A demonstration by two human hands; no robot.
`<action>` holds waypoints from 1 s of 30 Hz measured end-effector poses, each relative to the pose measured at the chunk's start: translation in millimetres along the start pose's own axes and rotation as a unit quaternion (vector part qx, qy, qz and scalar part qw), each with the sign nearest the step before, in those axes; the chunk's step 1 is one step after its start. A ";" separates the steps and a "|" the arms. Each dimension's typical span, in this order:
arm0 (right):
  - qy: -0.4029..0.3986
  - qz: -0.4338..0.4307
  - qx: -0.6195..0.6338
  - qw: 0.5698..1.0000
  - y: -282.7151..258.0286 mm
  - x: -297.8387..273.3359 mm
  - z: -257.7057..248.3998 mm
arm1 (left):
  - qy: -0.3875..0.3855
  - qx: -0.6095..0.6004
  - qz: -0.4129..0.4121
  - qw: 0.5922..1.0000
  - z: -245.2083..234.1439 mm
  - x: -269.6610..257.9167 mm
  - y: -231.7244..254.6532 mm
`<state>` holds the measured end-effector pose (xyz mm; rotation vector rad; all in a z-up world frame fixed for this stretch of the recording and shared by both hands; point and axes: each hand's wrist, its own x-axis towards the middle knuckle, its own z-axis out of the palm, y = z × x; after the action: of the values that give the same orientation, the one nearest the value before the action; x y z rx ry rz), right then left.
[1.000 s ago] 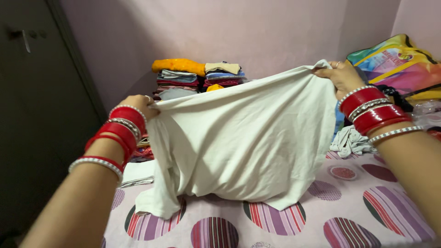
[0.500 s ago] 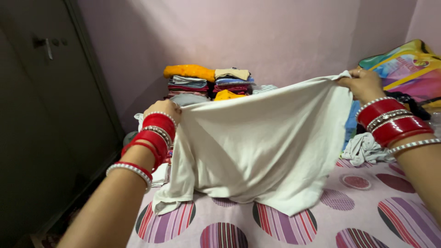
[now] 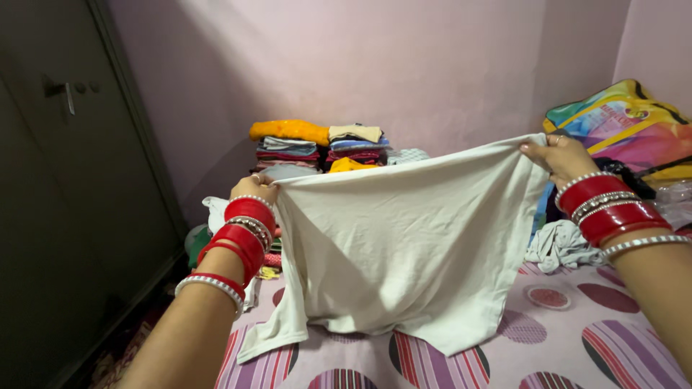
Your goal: The person folds a white t-shirt and a white tank top on a bed, smoothing the fabric and aligning edges before stacking them. The person then picks up a striped blue and green shirt and begins to unfold it.
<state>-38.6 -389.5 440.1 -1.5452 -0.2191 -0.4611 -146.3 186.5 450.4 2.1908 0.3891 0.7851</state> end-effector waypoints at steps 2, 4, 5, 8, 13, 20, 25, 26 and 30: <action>-0.020 -0.001 0.015 1.000 -2.0 -3.0 -1.4 | 0.105 0.039 0.086 0.990 -11.7 -7.3 6.0; -0.037 -0.011 0.010 0.999 -9.1 -5.8 -1.9 | 0.187 -0.007 0.122 0.975 -24.2 -19.3 22.5; -0.042 -0.008 0.008 0.999 -16.1 -8.1 -4.0 | 0.216 -0.072 0.115 0.967 -33.6 -26.4 34.6; -0.039 0.000 0.006 0.999 -54.0 -15.0 -12.1 | 0.215 -0.252 0.084 0.940 -67.5 -50.7 80.4; 0.034 0.003 -0.003 0.999 -126.8 -16.2 -48.0 | 0.181 -0.387 0.234 0.873 -109.2 -73.0 131.1; 0.126 0.005 0.092 0.988 -141.6 -38.3 -30.7 | 0.101 -0.251 0.153 0.950 -69.6 -48.1 114.3; 0.076 0.103 0.030 0.991 -21.7 -21.3 4.3 | -0.059 -0.168 0.017 0.984 55.6 -32.6 7.5; 0.043 0.105 0.010 0.994 20.2 -3.7 8.0 | -0.095 -0.170 0.002 0.981 82.6 -24.7 -13.2; -0.060 0.004 -0.095 0.994 176.7 38.9 -3.2 | -0.225 -0.205 -0.027 0.952 178.6 11.6 -84.8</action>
<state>69.6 -405.1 295.8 -1.7621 -0.2681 -0.3923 -24.8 148.4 298.8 1.8785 0.0464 0.2822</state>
